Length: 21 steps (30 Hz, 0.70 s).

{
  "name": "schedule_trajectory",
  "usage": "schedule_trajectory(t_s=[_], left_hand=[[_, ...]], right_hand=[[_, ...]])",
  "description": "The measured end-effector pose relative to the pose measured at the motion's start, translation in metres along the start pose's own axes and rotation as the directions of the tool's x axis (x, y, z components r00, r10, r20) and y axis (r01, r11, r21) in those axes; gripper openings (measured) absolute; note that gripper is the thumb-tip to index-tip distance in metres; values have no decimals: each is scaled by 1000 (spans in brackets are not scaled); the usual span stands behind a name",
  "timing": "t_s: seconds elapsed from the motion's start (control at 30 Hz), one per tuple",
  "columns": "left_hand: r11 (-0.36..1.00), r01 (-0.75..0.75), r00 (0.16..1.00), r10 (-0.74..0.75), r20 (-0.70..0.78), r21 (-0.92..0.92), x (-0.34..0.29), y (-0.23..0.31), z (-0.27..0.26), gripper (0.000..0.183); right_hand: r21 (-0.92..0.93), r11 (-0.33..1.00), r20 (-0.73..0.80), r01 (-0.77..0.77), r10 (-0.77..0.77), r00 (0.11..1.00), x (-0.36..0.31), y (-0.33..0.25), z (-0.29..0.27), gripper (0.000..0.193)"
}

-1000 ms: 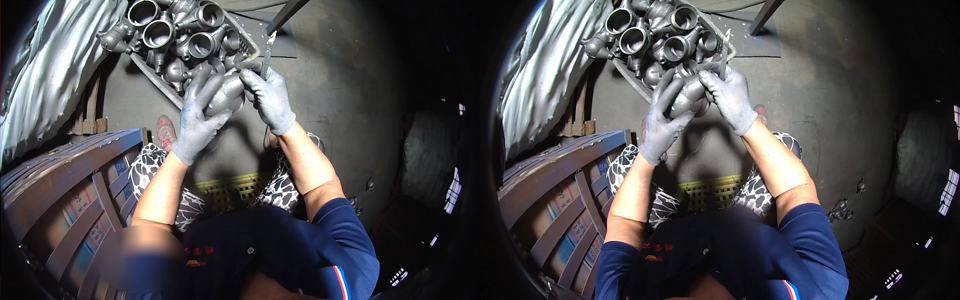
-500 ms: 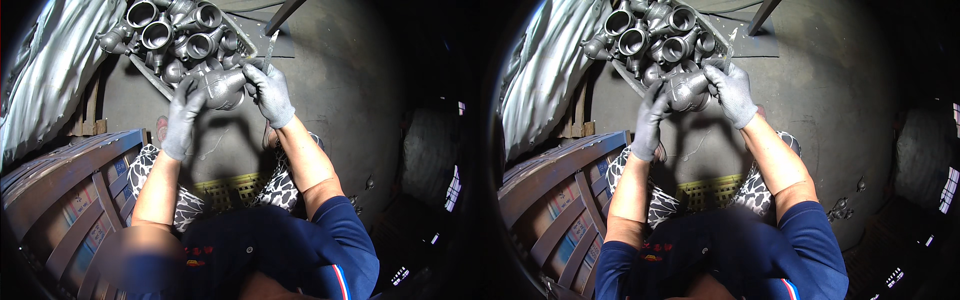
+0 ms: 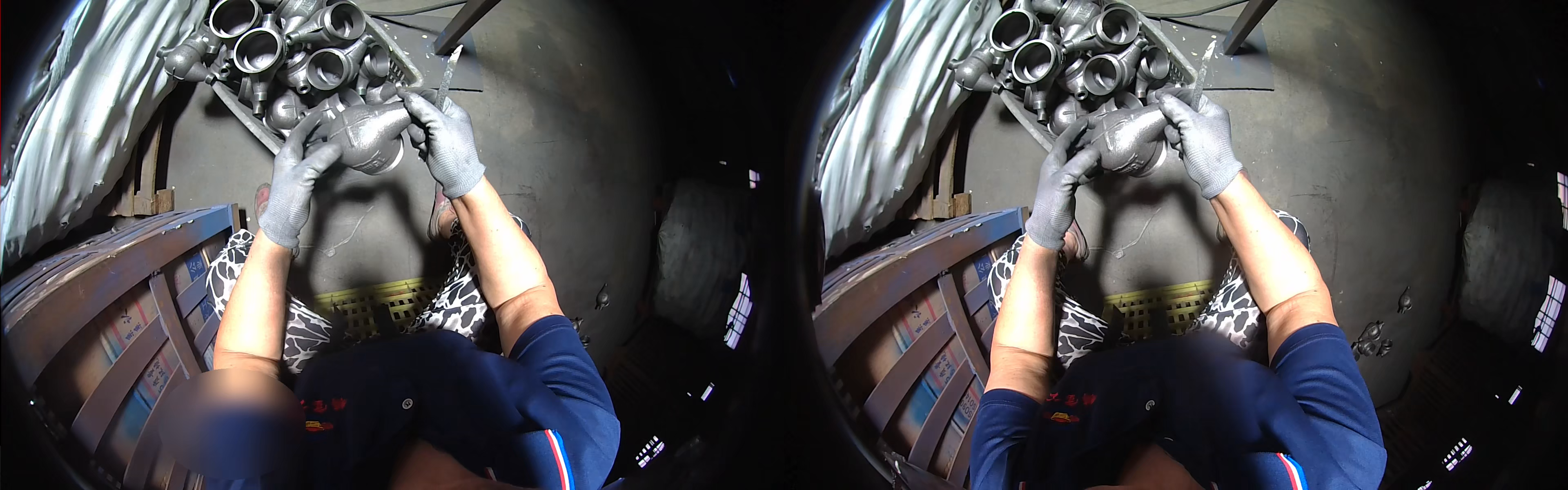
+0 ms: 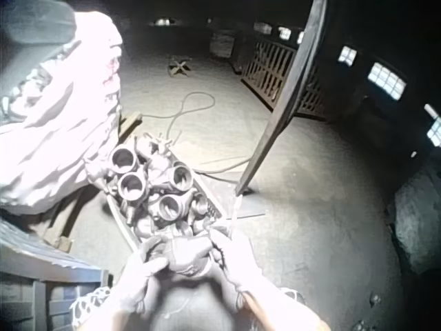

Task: The person takes metal pipe fittings from a crate, scrapes the seams and edges of each piece with a small metal file, and places the finished fittings aside.

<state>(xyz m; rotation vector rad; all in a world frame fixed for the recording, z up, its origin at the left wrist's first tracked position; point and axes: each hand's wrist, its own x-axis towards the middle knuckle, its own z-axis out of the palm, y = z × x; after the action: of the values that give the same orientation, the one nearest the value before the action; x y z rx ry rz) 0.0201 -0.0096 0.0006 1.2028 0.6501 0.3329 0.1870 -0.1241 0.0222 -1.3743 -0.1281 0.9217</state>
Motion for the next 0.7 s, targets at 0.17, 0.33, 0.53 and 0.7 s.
schedule_trajectory(t_s=[0.17, 0.33, 0.53, 0.7], left_hand=[[952, 253, 961, -267, -68, -170, 5, -24, -6, 52], [922, 49, 987, -103, -122, -383, 8, -12, -20, 34], [927, 18, 977, -95, -188, -375, 9, -12, -26, 31], [940, -6, 963, -86, -255, -340, 13, -19, -34, 32]], right_hand=[[-244, 963, -51, 112, -128, 990, 4, 9, -5, 17], [-399, 908, -73, 129, -172, 982, 5, 2, -7, 24], [-415, 910, 42, 23, -7, 999, 0, 2, -5, 25], [-265, 964, 200, 14, 41, 979, -6, -2, -6, 28]])
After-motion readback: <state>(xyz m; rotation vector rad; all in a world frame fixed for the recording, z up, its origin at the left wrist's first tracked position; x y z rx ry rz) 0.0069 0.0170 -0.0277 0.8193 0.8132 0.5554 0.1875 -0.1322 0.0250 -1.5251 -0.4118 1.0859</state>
